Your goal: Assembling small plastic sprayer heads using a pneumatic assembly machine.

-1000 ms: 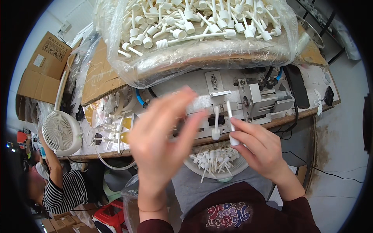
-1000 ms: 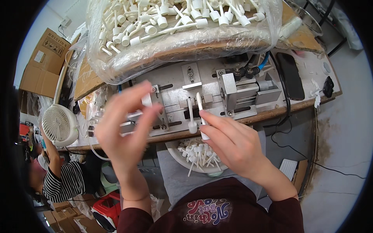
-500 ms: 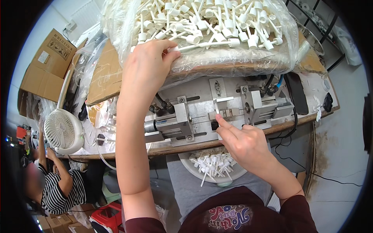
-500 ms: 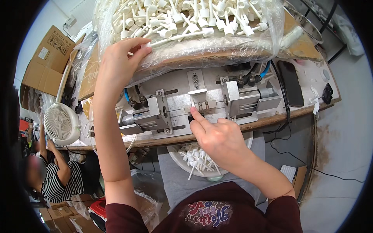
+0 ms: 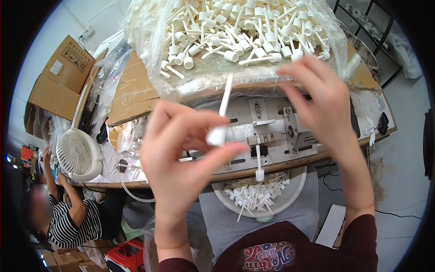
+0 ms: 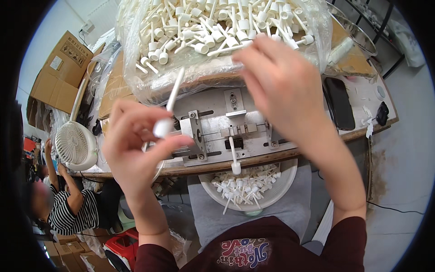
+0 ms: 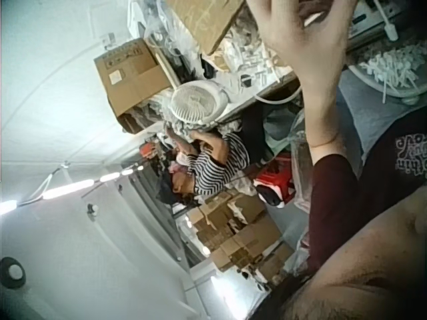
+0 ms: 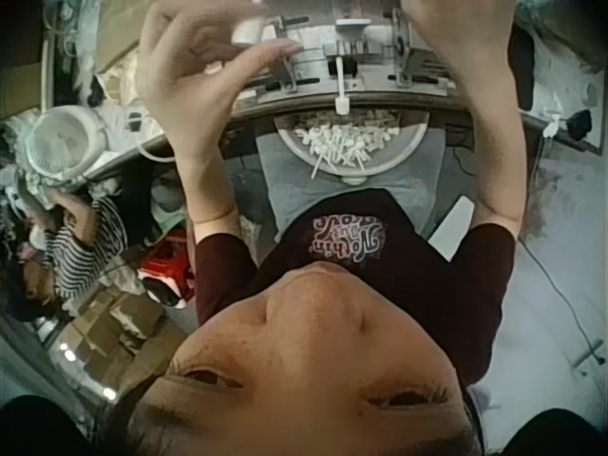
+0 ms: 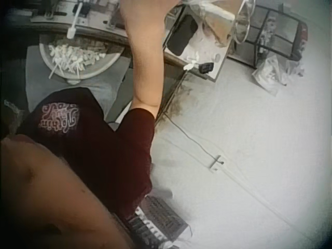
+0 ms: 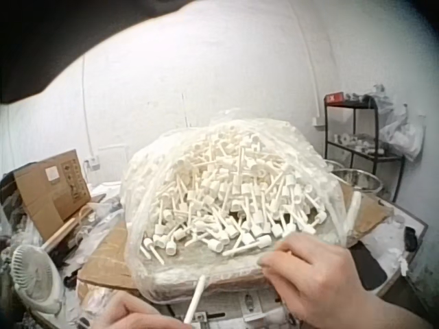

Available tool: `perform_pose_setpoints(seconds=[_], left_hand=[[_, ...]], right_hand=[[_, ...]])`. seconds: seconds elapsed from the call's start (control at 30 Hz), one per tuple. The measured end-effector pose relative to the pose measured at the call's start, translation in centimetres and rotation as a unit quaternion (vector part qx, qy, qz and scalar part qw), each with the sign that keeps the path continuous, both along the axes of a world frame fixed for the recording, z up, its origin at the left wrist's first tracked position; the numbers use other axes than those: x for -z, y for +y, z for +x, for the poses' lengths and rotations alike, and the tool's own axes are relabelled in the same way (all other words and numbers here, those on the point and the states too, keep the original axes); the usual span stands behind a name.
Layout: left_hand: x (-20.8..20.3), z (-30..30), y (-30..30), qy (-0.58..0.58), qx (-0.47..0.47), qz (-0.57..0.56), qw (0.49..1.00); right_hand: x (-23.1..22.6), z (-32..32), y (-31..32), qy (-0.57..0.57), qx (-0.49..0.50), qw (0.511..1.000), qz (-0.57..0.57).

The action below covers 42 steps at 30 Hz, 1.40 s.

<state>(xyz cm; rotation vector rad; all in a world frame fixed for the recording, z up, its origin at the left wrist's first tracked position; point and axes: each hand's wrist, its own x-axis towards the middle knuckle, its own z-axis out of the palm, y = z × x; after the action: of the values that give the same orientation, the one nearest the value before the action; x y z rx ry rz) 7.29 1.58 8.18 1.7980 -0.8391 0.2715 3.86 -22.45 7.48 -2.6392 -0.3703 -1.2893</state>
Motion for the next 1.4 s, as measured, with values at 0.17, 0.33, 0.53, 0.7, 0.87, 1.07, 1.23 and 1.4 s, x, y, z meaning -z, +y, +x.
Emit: perform_pose_setpoints(seconds=[0.17, 0.33, 0.53, 0.7, 0.87, 1.07, 1.23, 1.4], left_hand=[[3.4, -3.4, -1.7, 0.046, 0.042, 0.018, 0.998], [7.8, -5.0, -2.6, -0.035, 0.023, 0.133, 0.99], [10.4, -4.9, -3.6, -0.144, -0.016, 0.222, 0.964], [10.1, -4.5, -3.7, -0.157, -0.008, 0.237, 0.959], [10.0, -4.7, -4.0, -0.151, -0.013, 0.257, 0.955], [9.8, -4.6, -3.4, -0.114, 0.001, 0.23, 0.966], [8.0, -5.1, -3.6, -0.001, -0.003, -0.032, 0.999], [6.2, -4.2, -2.8, 0.008, 0.118, -0.015, 0.993]], right_hand=[[-2.1, 6.6, -2.9, 0.102, 0.036, 0.975, -0.195], [-2.1, 9.7, -2.6, 0.209, 0.021, 0.955, -0.208], [-1.9, 9.4, -3.5, 0.171, -0.069, 0.957, -0.224], [-0.8, 8.5, -4.3, 0.124, -0.081, 0.987, -0.057], [-1.2, 7.6, -5.8, 0.135, -0.171, 0.931, 0.292], [-1.5, 2.2, -3.0, 0.114, -0.235, 0.836, 0.484], [1.0, -4.1, 0.6, 0.123, -0.272, 0.833, 0.466], [3.4, -8.0, 3.2, 0.218, -0.36, 0.78, 0.463]])
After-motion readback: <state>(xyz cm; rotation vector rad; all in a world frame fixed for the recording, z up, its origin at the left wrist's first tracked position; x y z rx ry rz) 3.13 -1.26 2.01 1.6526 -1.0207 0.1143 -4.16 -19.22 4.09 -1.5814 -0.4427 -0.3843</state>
